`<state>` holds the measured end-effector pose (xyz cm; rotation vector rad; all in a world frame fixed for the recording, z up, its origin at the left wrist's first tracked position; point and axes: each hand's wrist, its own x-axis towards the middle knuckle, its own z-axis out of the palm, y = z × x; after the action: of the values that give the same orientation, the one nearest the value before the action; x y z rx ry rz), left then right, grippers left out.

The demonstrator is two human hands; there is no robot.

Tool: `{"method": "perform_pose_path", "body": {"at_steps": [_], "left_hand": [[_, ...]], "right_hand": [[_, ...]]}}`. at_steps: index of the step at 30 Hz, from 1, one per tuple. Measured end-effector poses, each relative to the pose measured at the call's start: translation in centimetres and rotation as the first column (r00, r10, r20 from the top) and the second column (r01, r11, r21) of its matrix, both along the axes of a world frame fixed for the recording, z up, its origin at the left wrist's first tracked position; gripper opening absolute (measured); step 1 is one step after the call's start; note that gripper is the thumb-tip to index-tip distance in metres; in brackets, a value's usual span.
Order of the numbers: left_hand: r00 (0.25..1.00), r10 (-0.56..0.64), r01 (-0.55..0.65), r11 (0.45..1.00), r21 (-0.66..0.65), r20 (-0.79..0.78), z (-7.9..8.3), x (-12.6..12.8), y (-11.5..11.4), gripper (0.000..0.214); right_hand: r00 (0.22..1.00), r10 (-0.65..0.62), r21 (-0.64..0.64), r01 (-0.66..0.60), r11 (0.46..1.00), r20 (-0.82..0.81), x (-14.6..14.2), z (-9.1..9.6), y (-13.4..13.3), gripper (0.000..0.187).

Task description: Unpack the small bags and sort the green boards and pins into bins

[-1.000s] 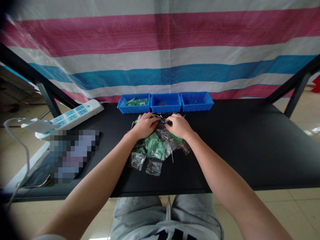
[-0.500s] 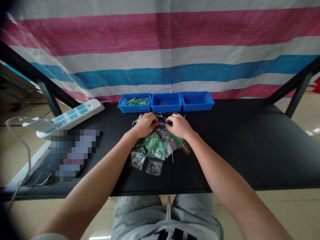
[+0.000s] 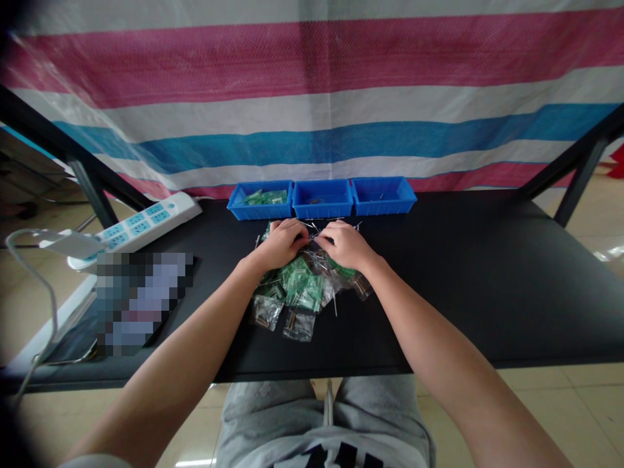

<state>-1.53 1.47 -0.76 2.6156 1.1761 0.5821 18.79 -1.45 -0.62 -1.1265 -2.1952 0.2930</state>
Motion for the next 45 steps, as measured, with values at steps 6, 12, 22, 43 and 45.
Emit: {"method": "perform_pose_path", "body": {"at_steps": [6,12,22,43,45], "left_hand": [[0.987,0.02,-0.018,1.0,-0.009,0.158,0.8,0.1,-0.4,0.019],[0.969,-0.004,0.014,0.999,-0.04,0.246,1.2,0.2,-0.1,0.04],[0.929,-0.007,0.015,1.0,-0.019,0.37,1.8,0.3,-0.5,0.029],[0.938,-0.009,0.036,0.997,-0.071,0.348,1.5,0.5,-0.4,0.039],[0.932,0.007,0.019,0.998,-0.067,0.362,1.5,0.4,-0.4,0.034]], "right_hand": [[0.968,-0.103,-0.097,0.083,0.992,-0.228,0.2,0.7,0.1,0.025],[0.902,-0.172,-0.145,0.124,0.982,-0.396,0.3,0.8,0.1,0.025],[0.868,-0.198,-0.249,0.089,0.964,-0.456,0.0,0.9,-0.2,0.025],[0.861,-0.172,-0.38,-0.027,0.925,-0.479,-0.3,1.3,-0.7,0.048],[0.859,-0.192,-0.392,-0.011,0.92,-0.475,-0.2,1.2,-0.6,0.05]]}}
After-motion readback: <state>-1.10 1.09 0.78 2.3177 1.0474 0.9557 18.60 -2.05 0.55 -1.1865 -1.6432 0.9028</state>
